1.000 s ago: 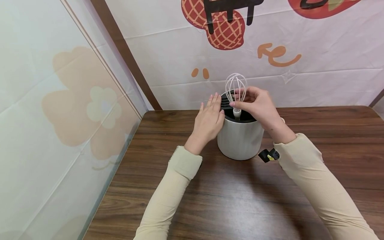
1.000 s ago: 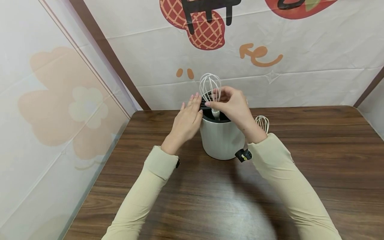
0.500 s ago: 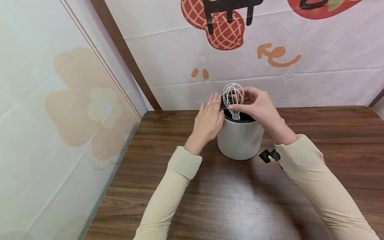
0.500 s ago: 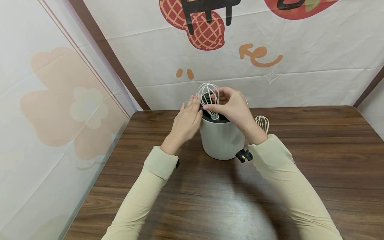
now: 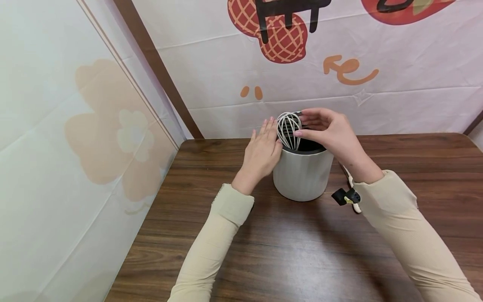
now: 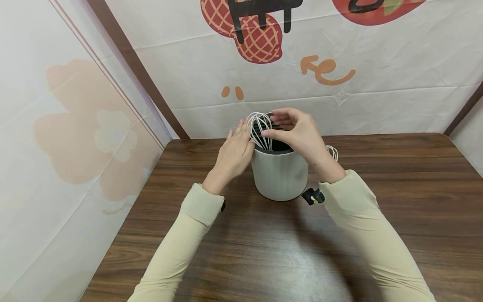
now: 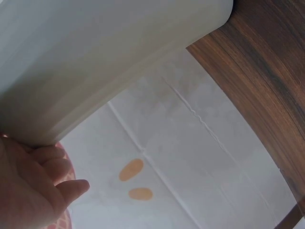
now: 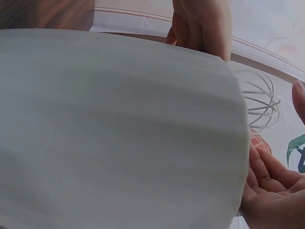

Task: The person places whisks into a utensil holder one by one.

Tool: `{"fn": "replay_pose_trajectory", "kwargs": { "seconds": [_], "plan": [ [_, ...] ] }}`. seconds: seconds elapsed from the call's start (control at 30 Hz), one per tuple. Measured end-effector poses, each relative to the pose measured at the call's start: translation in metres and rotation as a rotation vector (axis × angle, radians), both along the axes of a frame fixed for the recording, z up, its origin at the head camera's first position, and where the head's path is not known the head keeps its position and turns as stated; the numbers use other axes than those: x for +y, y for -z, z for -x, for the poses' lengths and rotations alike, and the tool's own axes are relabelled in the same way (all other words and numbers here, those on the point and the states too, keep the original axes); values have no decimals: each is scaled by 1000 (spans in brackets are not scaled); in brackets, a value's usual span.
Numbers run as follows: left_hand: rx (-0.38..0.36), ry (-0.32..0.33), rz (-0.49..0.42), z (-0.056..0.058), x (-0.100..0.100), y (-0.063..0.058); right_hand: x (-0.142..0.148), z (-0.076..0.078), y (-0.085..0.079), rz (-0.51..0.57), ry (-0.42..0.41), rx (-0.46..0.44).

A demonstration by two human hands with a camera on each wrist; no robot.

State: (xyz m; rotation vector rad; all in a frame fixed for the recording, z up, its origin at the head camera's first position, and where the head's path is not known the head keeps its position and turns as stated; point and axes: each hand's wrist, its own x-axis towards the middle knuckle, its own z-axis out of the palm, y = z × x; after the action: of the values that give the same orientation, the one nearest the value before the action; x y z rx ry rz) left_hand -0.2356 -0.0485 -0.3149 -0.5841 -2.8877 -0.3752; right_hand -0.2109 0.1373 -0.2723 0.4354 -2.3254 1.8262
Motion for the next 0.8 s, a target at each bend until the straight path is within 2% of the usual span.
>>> {"fn": "replay_pose_trajectory", "kwargs": {
  "seconds": [0.4, 0.8],
  "plan": [
    [4, 17, -15, -2, -3, 0, 15, -10, 5, 67, 74, -20],
    [11, 30, -26, -2, -5, 1, 34, -16, 18, 291, 117, -2]
  ]
}}
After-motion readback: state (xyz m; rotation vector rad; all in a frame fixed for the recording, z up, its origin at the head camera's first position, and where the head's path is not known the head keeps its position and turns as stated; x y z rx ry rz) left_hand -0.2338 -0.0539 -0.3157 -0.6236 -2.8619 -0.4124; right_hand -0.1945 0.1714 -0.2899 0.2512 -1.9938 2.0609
